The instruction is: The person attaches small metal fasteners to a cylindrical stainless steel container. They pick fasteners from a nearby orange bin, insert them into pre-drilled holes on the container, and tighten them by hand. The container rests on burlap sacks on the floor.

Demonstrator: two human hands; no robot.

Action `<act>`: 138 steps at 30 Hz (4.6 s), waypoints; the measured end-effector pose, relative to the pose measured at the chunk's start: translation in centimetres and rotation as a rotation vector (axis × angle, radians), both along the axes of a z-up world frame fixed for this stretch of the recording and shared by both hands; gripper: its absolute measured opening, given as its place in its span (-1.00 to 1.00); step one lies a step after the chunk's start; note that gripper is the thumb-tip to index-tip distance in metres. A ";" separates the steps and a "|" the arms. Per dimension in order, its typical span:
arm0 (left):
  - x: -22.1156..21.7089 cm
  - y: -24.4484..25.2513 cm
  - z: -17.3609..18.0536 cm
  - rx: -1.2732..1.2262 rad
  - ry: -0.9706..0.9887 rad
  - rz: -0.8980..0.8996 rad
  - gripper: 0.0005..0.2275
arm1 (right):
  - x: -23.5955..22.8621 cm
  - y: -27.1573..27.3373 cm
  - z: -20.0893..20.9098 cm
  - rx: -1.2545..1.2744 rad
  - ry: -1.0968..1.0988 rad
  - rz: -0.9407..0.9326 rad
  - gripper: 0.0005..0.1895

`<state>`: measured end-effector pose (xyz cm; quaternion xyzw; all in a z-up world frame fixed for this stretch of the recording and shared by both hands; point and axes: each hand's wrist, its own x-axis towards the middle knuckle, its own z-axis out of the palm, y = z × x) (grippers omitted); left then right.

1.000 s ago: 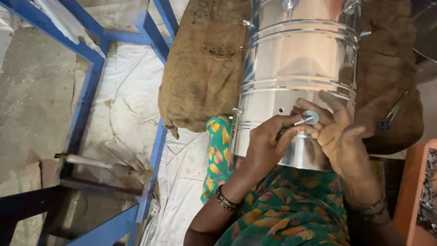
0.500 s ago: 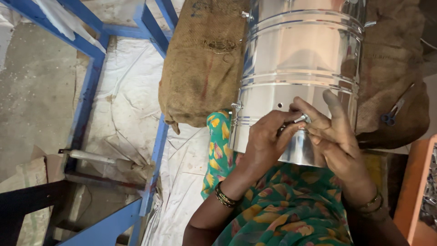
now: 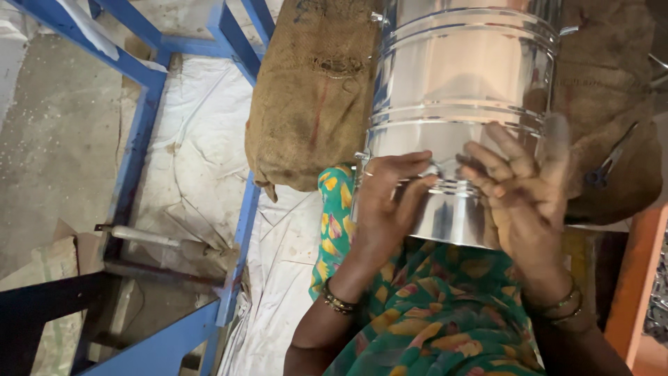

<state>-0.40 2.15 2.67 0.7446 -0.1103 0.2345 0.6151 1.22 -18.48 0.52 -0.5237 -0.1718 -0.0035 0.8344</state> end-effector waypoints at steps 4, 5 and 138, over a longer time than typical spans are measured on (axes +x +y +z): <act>0.2 2.6 0.4 0.177 0.010 0.103 -0.84 | -0.3 -0.6 -0.8 0.113 0.041 -0.014 -0.25; 0.3 3.1 0.6 0.208 0.016 0.091 -0.85 | -0.2 -0.6 -0.9 0.099 0.031 -0.006 -0.26; 4.3 -4.4 1.6 0.583 0.000 -0.086 -0.86 | -19.3 -33.0 -20.1 -1.795 0.372 -1.030 -0.84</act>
